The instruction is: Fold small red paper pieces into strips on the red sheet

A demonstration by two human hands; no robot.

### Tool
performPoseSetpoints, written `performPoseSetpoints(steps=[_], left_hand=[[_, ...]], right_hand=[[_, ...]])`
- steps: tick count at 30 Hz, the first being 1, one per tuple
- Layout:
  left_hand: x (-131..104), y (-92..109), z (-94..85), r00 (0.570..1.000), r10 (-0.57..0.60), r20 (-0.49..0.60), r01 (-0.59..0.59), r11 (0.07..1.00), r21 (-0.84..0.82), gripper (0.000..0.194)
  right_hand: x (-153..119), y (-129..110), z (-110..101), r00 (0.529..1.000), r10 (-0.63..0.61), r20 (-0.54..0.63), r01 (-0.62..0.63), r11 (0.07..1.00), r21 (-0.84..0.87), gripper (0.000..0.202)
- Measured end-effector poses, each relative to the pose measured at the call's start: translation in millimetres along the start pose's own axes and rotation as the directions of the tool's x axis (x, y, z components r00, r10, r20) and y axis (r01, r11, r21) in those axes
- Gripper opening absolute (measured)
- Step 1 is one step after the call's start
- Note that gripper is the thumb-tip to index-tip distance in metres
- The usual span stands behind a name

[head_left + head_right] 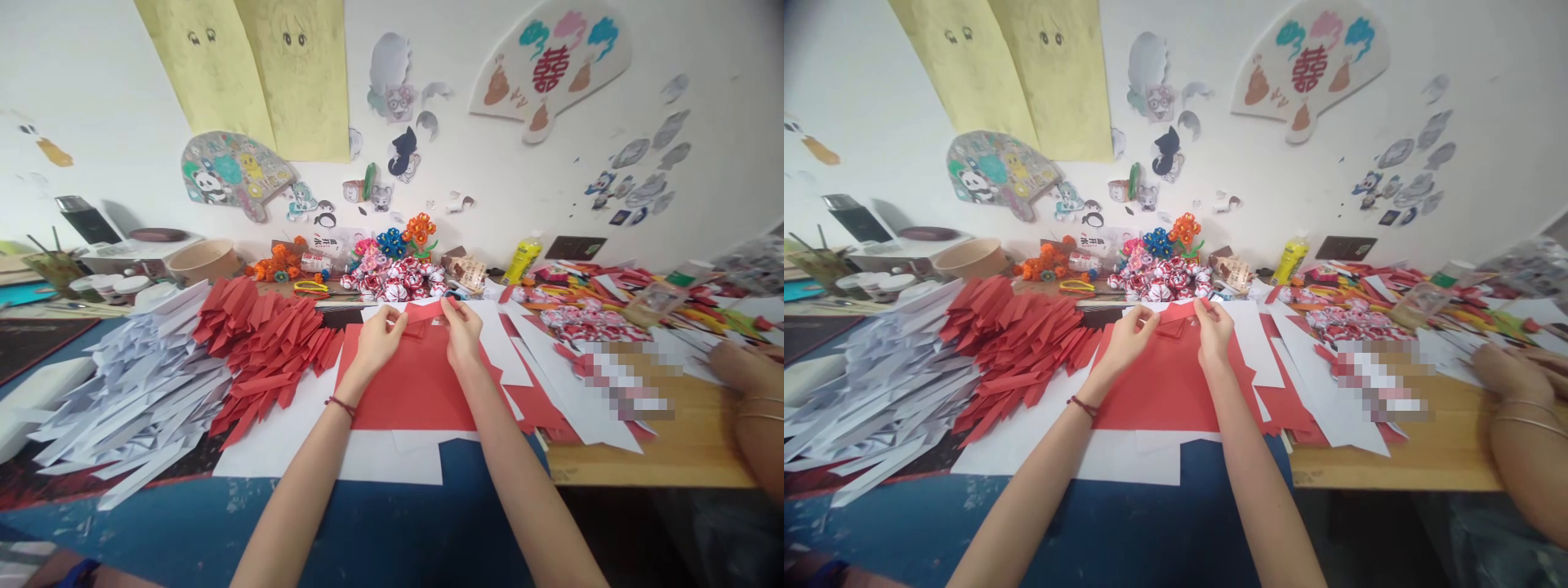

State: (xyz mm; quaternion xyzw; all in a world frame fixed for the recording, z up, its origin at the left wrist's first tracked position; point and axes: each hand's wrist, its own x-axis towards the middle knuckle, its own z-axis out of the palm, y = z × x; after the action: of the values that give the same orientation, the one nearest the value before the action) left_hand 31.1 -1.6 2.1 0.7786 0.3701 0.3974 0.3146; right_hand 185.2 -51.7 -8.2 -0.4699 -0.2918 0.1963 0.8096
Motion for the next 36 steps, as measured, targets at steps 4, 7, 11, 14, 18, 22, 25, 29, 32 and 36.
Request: performPoseSetpoints(steps=[4, 7, 11, 14, 18, 22, 25, 29, 32, 36], left_hand=[[-0.8, -0.1, -0.7, 0.999, -0.001, -0.044, 0.0, 1.0, -0.017, 0.027], [-1.0, 1.2, 0.0, 0.998, 0.06, -0.003, -0.06, 0.998, -0.02, 0.022], [-3.8, 3.0, 1.0, 0.987, 0.147, 0.071, -0.152, 0.986, 0.07, 0.022], [-7.5, 4.1, 0.8, 0.975, 0.191, 0.112, -0.214, 0.941, 0.261, 0.03], [-10.6, 5.8, 0.2, 0.968, 0.195, 0.159, -0.239, 0.912, 0.334, 0.03], [-7.7, 5.1, -0.1, 0.974, 0.154, 0.167, -0.19, 0.955, 0.226, 0.029], [-3.4, 2.2, -0.2, 0.971, 0.113, 0.212, -0.132, 0.988, 0.076, 0.029], [-1.7, -0.6, -0.2, 0.965, 0.128, 0.229, -0.122, 0.992, -0.04, 0.031], [-3.0, -1.7, -0.6, 0.967, 0.138, 0.217, -0.126, 0.99, -0.068, 0.034], [-1.9, -4.6, -1.8, 0.959, 0.134, 0.248, -0.096, 0.982, -0.16, 0.038]], right_hand=[[-3.1, -4.3, 1.1, 0.999, 0.027, 0.046, -0.027, 1.0, -0.004, 0.037], [-6.5, -7.7, 3.6, 0.992, 0.07, 0.104, -0.066, 0.997, -0.036, 0.037], [-9.8, -7.3, 6.1, 0.971, 0.095, 0.221, -0.07, 0.991, -0.116, 0.035], [-10.2, -4.3, 5.8, 0.978, 0.034, 0.204, 0.01, 0.976, -0.215, 0.033], [-10.0, -4.5, 6.1, 0.98, -0.001, 0.201, 0.057, 0.96, -0.273, 0.032], [-11.3, -9.3, 8.3, 0.941, 0.084, 0.327, -0.025, 0.983, -0.181, 0.035], [-12.9, -11.6, 7.5, 0.895, 0.18, 0.407, -0.124, 0.979, -0.162, 0.039], [-13.5, -11.2, 3.5, 0.867, 0.219, 0.447, -0.161, 0.973, -0.164, 0.041], [-12.8, -10.0, 1.7, 0.865, 0.223, 0.449, -0.166, 0.973, -0.162, 0.042], [-11.3, -9.1, 0.9, 0.867, 0.216, 0.45, -0.156, 0.974, -0.167, 0.042]])
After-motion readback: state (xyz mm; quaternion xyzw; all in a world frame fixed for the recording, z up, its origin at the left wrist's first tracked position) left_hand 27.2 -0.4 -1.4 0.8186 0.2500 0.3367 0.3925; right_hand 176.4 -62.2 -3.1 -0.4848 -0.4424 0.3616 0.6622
